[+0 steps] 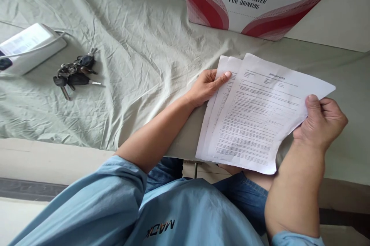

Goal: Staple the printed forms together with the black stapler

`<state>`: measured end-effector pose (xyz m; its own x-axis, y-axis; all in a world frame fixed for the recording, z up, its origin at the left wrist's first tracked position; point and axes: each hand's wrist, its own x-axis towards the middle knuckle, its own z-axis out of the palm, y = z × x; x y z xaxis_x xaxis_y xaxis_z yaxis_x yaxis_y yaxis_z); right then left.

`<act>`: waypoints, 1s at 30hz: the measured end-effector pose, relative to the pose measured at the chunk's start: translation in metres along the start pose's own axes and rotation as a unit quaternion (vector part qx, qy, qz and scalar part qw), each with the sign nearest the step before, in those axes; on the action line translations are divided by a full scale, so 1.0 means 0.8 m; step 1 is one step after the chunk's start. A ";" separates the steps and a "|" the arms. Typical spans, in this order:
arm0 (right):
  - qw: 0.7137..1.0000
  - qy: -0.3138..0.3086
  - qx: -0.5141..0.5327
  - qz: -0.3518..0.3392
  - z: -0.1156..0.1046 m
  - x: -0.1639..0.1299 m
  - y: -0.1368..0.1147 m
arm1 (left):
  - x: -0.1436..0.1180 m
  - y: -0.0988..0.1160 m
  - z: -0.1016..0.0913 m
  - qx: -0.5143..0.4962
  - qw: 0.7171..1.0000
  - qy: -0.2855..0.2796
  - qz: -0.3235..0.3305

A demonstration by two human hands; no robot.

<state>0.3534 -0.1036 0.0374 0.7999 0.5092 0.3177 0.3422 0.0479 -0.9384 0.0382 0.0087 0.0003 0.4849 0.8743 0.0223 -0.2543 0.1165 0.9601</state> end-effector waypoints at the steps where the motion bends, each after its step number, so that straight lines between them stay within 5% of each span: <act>1: 1.000 -0.005 -0.002 -0.002 0.002 -0.002 -0.001 | 0.000 0.000 0.000 0.001 1.000 -0.001 0.000; 14: 0.998 -0.050 0.016 -0.019 0.008 -0.009 0.002 | -0.002 0.004 -0.001 0.001 1.000 -0.003 -0.012; 18: 0.989 -0.137 0.047 0.038 -0.002 -0.010 0.004 | 0.002 0.001 -0.003 -0.041 0.999 0.032 -0.015; 22: 0.952 -0.256 0.059 0.158 -0.022 -0.015 -0.013 | 0.017 -0.006 -0.017 -0.139 0.980 0.140 0.029; 25: 0.930 -0.309 0.077 0.185 -0.032 -0.019 -0.028 | 0.035 -0.013 -0.042 -0.158 0.965 0.201 0.062; 30: 0.900 -0.370 0.098 0.207 -0.014 -0.041 -0.043 | 0.057 -0.030 -0.065 -0.103 0.979 0.160 0.067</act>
<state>0.3205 -0.1316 0.0609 0.2675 0.9475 -0.1753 -0.0612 -0.1648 -0.9844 0.0227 0.0701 -0.0366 0.1570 0.9873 0.0236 -0.4776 0.0550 0.8768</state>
